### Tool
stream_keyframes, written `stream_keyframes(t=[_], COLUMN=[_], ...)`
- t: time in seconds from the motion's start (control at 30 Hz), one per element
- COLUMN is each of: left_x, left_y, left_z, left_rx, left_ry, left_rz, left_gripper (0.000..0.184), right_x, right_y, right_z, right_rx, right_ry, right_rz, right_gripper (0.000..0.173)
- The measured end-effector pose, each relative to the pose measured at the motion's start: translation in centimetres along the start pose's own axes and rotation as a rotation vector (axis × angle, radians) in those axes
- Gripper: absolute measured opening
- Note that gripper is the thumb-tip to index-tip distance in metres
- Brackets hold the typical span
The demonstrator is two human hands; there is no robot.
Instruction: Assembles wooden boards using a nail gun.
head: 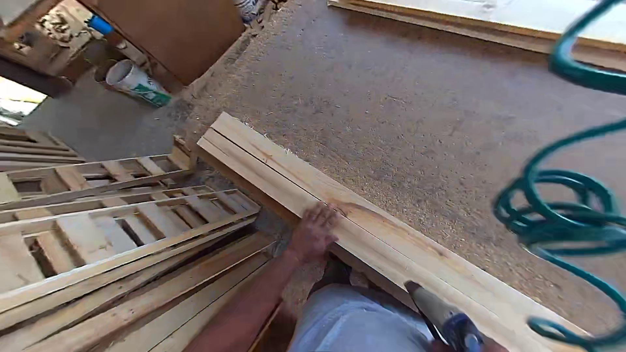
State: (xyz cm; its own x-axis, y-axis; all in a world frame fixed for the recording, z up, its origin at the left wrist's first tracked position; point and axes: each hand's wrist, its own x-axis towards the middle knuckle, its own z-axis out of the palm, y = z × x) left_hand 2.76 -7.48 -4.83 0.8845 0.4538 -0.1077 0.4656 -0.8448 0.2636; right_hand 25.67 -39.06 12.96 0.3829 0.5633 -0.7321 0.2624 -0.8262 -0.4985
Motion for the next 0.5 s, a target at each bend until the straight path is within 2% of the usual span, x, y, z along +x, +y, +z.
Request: stream_keyframes(t=[0.1, 0.23, 0.37, 0.5], left_x=[-0.2, -0.2, -1.1, -1.5], left_y=[-5.2, -8.9, -14.5, -24.9], left_z=[-1.2, -1.5, -3.9, -7.3], left_rx=[-0.025, -0.076, -0.07, -0.039], left_ry=[0.013, 0.034, 0.065, 0.093], left_rz=[0.035, 0.01, -0.085, -0.108], left_gripper=[0.068, 0.06, 0.054, 0.053], right_x=[4.2, 10.5, 14.5, 16.4], right_y=[-5.0, -7.9, -11.2, -15.9], right_z=[-0.2, -1.8, -2.7, -1.7], right_rx=[0.217, 0.654, 0.71, 0.792], right_ry=[-0.032, -0.251, -0.348, -0.382], right_rz=[-0.016, 0.033, 0.092, 0.106], right_gripper=[0.043, 0.039, 0.04, 0.043])
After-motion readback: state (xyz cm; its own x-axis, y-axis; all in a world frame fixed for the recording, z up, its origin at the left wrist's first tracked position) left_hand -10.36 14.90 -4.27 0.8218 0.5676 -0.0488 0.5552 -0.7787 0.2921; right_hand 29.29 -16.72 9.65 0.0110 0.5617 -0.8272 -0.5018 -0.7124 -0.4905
